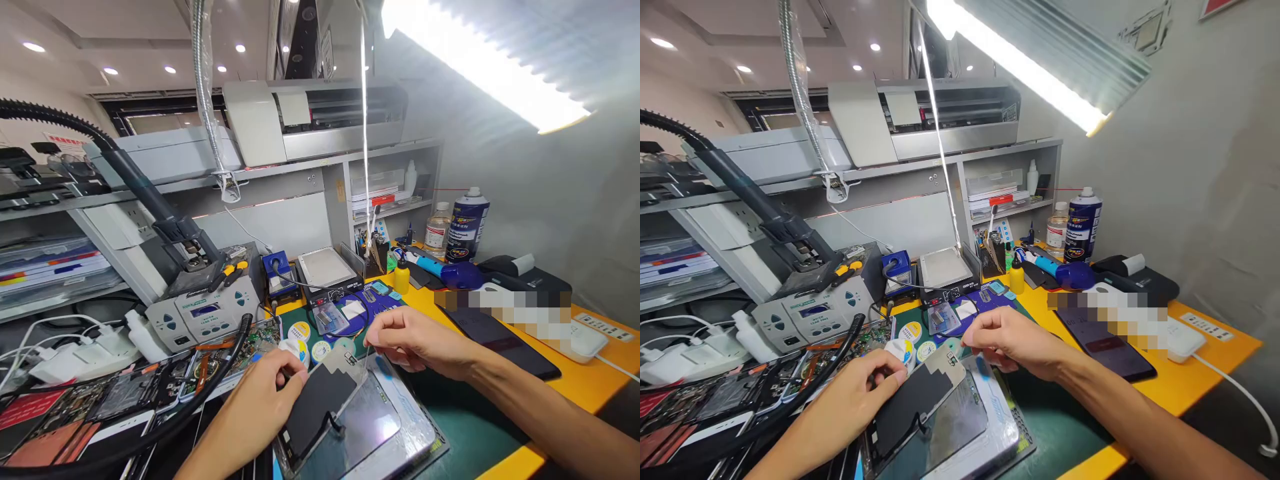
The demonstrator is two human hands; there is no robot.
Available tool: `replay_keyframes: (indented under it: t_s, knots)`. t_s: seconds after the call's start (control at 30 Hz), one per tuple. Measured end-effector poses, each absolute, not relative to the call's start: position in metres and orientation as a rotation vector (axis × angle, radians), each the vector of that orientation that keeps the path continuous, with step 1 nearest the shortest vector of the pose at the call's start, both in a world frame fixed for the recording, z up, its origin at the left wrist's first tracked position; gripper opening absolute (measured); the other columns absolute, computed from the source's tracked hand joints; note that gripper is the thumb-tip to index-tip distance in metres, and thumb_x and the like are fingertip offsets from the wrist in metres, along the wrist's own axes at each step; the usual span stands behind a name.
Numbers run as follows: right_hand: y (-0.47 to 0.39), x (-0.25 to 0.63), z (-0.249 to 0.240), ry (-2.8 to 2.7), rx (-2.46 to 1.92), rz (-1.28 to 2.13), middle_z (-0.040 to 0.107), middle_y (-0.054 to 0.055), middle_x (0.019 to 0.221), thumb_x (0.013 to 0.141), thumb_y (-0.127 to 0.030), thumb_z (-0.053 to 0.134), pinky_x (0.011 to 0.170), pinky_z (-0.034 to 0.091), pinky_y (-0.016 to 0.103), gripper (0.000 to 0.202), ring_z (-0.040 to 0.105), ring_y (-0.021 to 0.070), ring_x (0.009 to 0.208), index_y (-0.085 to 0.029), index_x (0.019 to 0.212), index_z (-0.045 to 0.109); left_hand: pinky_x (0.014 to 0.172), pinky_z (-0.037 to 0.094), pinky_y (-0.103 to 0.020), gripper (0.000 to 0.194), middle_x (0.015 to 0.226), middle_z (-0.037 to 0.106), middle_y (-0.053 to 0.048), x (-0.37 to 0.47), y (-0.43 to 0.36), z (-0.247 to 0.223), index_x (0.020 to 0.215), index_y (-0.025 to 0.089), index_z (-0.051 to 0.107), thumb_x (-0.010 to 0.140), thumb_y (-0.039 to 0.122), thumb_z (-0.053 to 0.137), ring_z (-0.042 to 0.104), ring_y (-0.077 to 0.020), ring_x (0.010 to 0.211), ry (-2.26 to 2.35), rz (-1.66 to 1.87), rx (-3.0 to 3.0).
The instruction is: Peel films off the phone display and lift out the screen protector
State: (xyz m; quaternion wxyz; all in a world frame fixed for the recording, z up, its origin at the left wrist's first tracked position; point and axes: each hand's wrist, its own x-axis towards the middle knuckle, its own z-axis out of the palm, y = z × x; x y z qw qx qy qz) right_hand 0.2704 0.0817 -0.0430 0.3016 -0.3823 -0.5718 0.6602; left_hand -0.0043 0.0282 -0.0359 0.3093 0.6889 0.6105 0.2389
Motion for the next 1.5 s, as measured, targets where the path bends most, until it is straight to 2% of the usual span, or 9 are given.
replay_keyframes:
  t_s: [0.23, 0.47, 0.6, 0.7, 0.87, 1.0, 1.23, 1.37, 1.5]
  knots:
    - [0.064, 0.25, -0.031, -1.553, -1.008, 1.68, 0.043, -0.01, 0.046, 0.08, -0.043, 0.076, 0.037, 0.019, 0.019, 0.027, 0.029, 0.0053, 0.04, -0.017, 0.077, 0.068, 0.066, 0.035, -0.032, 0.046, 0.075, 0.057, -0.001, 0.026, 0.015, -0.027, 0.097, 0.021, 0.075, 0.086, 0.062, 0.058, 0.049, -0.0213, 0.071, 1.462, 0.778, 1.736]
    - [0.051, 0.233, -0.026, -1.608, -1.039, 1.517, 0.047, -0.007, 0.057, 0.077, -0.065, 0.075, 0.041, 0.021, 0.02, 0.049, 0.031, 0.0052, 0.045, -0.017, 0.078, 0.065, 0.064, 0.039, -0.033, 0.041, 0.072, 0.07, -0.008, 0.041, 0.011, -0.033, 0.077, 0.017, 0.075, 0.085, 0.054, 0.06, 0.055, -0.0222, 0.067, 1.372, 0.891, 1.643]
    - [0.057, 0.255, -0.015, -1.714, -1.161, 1.267, 0.058, -0.002, 0.069, 0.081, -0.073, 0.065, 0.043, 0.027, 0.023, 0.059, 0.038, 0.0078, 0.047, -0.017, 0.096, 0.071, 0.065, 0.039, -0.032, 0.041, 0.071, 0.072, -0.006, 0.036, 0.011, -0.031, 0.073, 0.02, 0.075, 0.084, 0.057, 0.063, 0.056, -0.0223, 0.068, 1.37, 0.932, 1.629]
    - [0.062, 0.292, -0.007, -1.776, -1.372, 0.896, 0.064, 0.002, 0.078, 0.095, -0.063, 0.054, 0.05, 0.034, 0.026, 0.049, 0.049, 0.0126, 0.057, -0.018, 0.107, 0.069, 0.069, 0.039, -0.032, 0.043, 0.075, 0.072, -0.005, 0.032, 0.01, -0.029, 0.076, 0.021, 0.075, 0.084, 0.061, 0.065, 0.059, -0.0238, 0.073, 1.363, 0.938, 1.603]
    - [0.056, 0.336, -0.032, -2.016, -1.787, 0.451, 0.067, 0.004, 0.079, 0.092, -0.038, 0.071, 0.071, 0.049, 0.034, 0.029, 0.061, 0.0189, 0.074, -0.017, 0.072, 0.066, 0.071, 0.035, -0.033, 0.04, 0.075, 0.072, -0.003, 0.029, 0.008, -0.028, 0.074, 0.022, 0.073, 0.083, 0.06, 0.067, 0.056, -0.0241, 0.077, 1.346, 0.98, 1.533]
    - [0.054, 0.338, -0.062, -2.102, -1.994, 0.328, 0.07, 0.002, 0.095, 0.097, -0.034, 0.069, 0.08, 0.056, 0.038, 0.019, 0.068, 0.0189, 0.086, -0.016, 0.091, 0.068, 0.066, 0.029, -0.033, 0.037, 0.074, 0.071, -0.003, 0.028, 0.006, -0.027, 0.071, 0.021, 0.071, 0.082, 0.056, 0.067, 0.047, -0.0202, 0.069, 1.323, 0.999, 1.473]
    - [0.048, 0.344, -0.046, -1.864, -2.079, 0.473, 0.052, 0.0, 0.054, 0.084, -0.043, 0.071, 0.05, 0.044, 0.033, 0.034, 0.059, 0.0208, 0.054, -0.022, 0.064, 0.054, 0.062, 0.039, -0.029, 0.024, 0.077, 0.072, -0.004, 0.022, 0.004, -0.023, 0.069, 0.017, 0.075, 0.08, 0.038, 0.067, 0.052, -0.0181, 0.071, 1.193, 1.058, 1.29]
    - [0.014, 0.329, -0.04, -1.774, -1.856, 0.962, 0.049, -0.003, 0.051, 0.077, -0.069, 0.053, 0.047, 0.048, 0.032, 0.045, 0.061, 0.0218, 0.048, -0.024, 0.081, 0.056, 0.067, 0.048, -0.027, 0.021, 0.09, 0.077, -0.01, 0.019, 0.001, -0.021, 0.074, 0.014, 0.08, 0.078, 0.033, 0.071, 0.063, -0.0198, 0.082, 1.047, 1.11, 1.092]
    - [-0.022, 0.282, -0.058, -1.419, -1.42, 1.53, 0.049, -0.004, 0.056, 0.059, -0.06, 0.086, 0.046, 0.03, 0.023, 0.053, 0.047, 0.0113, 0.046, -0.023, 0.067, 0.05, 0.073, 0.055, -0.031, 0.02, 0.105, 0.079, -0.015, 0.017, 0.001, -0.02, 0.074, 0.012, 0.083, 0.074, 0.031, 0.075, 0.071, -0.0247, 0.088, 0.906, 1.135, 0.96]
